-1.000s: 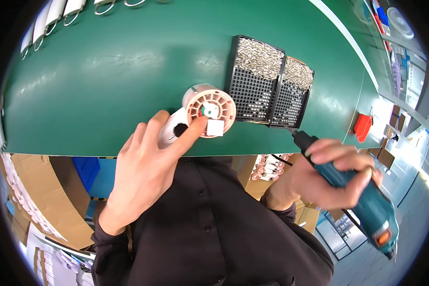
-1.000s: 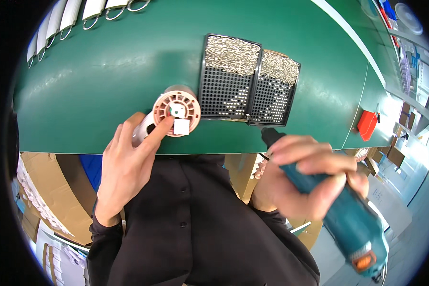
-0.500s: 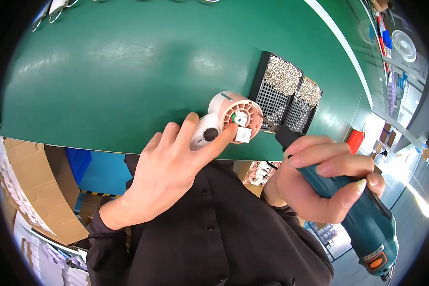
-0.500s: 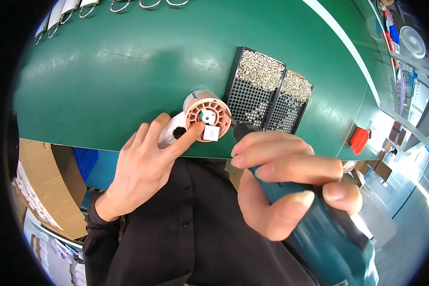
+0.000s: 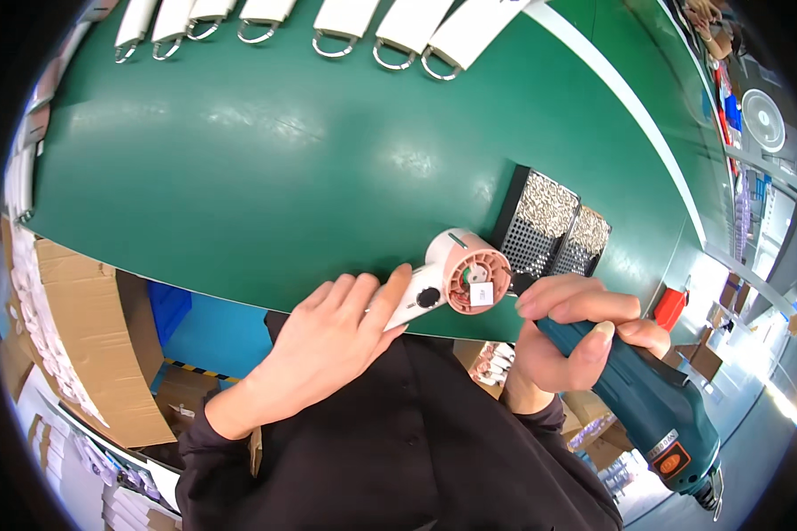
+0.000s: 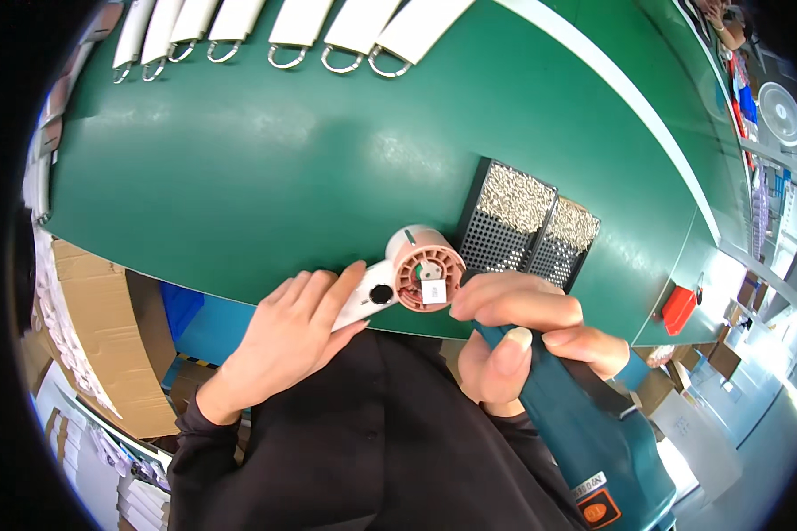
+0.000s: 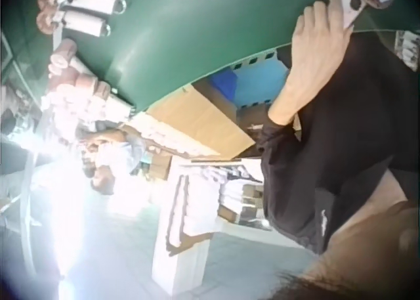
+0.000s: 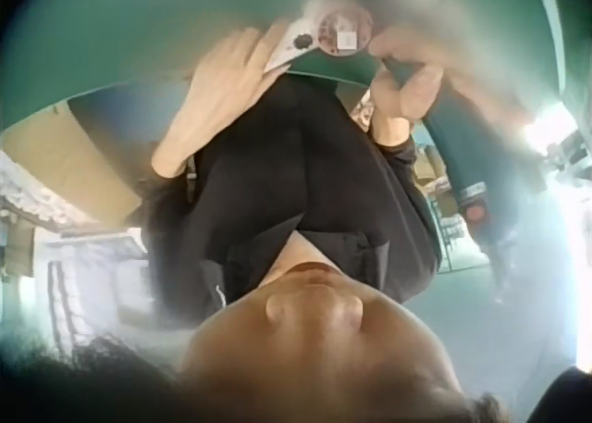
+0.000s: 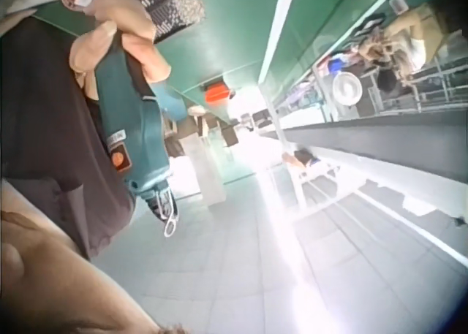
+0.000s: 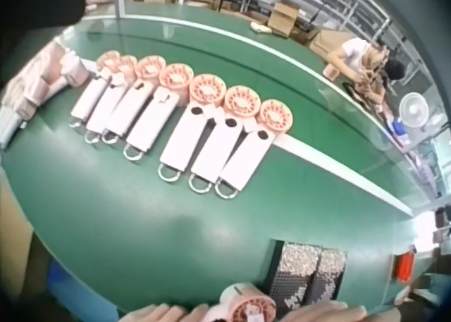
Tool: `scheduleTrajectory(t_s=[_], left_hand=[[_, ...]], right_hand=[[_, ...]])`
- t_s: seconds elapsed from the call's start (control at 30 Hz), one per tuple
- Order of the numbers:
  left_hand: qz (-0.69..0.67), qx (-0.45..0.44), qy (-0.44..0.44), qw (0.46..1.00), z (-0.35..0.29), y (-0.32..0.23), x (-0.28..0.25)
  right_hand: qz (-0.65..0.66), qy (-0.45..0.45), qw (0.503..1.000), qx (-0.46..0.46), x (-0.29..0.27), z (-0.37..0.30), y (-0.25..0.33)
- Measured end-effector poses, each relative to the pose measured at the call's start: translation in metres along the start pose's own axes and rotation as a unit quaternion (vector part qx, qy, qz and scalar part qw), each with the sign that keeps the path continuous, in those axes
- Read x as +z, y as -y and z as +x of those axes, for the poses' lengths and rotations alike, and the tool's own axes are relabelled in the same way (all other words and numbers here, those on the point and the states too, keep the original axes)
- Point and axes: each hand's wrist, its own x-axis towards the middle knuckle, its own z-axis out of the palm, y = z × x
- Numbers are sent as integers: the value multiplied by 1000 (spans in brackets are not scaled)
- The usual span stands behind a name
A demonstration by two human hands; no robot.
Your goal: Using an electric screwdriver to assemble portable handheld fans on a production line.
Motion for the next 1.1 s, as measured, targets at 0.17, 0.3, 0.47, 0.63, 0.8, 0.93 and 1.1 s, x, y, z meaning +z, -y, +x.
scheduleTrajectory(t_s=[0.17,0.3,0.47,0.63,0.8,0.93,1.1], left_hand=[[-26,1,-19,999,-2,-3,1],[-24,2,-1,1000,-3,-6,-3],[-20,-12,-19,1000,-7,-9,-9],[34,9,-158,987,31,-2,-29],[24,65,-263,962,142,1,-22],[65,38,-307,949,205,-2,1],[93,8,-350,932,235,1,7]], right_hand=[[49,-4,999,2,-6,-3,-1],[60,34,998,6,-12,-2,-1],[140,6,986,-95,-26,1,25],[92,-170,959,-206,-43,4,43],[78,-177,978,-83,-45,-16,44],[22,-204,976,-75,-50,-31,51],[9,-223,973,-60,-52,-40,52]])
